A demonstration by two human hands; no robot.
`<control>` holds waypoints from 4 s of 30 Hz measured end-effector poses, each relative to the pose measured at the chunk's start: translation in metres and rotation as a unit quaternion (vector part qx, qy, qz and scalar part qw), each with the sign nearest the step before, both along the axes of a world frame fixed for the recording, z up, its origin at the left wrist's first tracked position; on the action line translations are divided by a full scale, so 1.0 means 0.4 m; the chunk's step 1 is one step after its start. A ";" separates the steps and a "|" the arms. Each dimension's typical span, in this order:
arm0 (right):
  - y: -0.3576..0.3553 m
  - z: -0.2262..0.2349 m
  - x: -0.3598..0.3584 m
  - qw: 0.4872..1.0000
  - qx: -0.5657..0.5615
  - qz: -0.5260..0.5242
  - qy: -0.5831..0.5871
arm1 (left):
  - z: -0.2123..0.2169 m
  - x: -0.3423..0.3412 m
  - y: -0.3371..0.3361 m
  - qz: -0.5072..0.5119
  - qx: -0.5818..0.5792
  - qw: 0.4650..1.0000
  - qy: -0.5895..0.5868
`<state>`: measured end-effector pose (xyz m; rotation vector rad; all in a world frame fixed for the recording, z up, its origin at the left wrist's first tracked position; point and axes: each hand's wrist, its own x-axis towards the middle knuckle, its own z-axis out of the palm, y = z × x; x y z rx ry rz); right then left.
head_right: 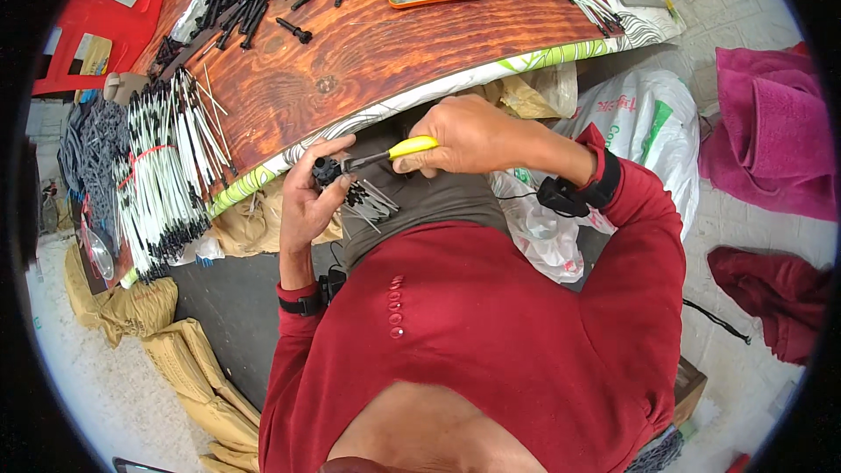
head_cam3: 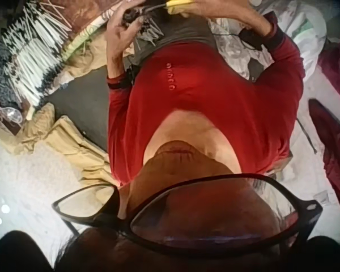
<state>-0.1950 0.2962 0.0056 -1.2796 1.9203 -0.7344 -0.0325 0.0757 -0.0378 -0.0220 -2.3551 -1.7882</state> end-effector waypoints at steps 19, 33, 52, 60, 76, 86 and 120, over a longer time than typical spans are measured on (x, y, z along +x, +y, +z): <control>0.053 0.033 0.046 0.972 -0.160 -0.051 0.165 | -0.026 0.006 -0.037 -0.051 0.044 0.997 0.023; 0.062 0.051 0.032 0.925 0.112 -0.065 -0.356 | -0.030 -0.009 -0.047 -0.084 0.041 0.994 0.050; 0.053 -0.124 0.068 0.750 0.092 0.046 -0.653 | -0.041 -0.005 -0.048 -0.083 0.099 0.991 0.039; 0.055 -0.137 0.104 0.734 0.084 0.004 -0.674 | -0.056 -0.006 -0.065 -0.078 0.129 0.988 0.040; -0.101 -0.065 0.112 0.916 -0.187 -0.189 -0.302 | -0.054 -0.009 -0.083 -0.044 0.264 0.961 0.076; -0.199 -0.081 0.163 0.921 -0.355 -0.158 0.040 | -0.062 0.019 -0.089 0.069 0.097 0.992 0.033; -0.008 -0.028 0.082 0.954 -0.057 -0.154 -0.249 | -0.043 -0.003 -0.070 -0.060 0.276 0.957 0.061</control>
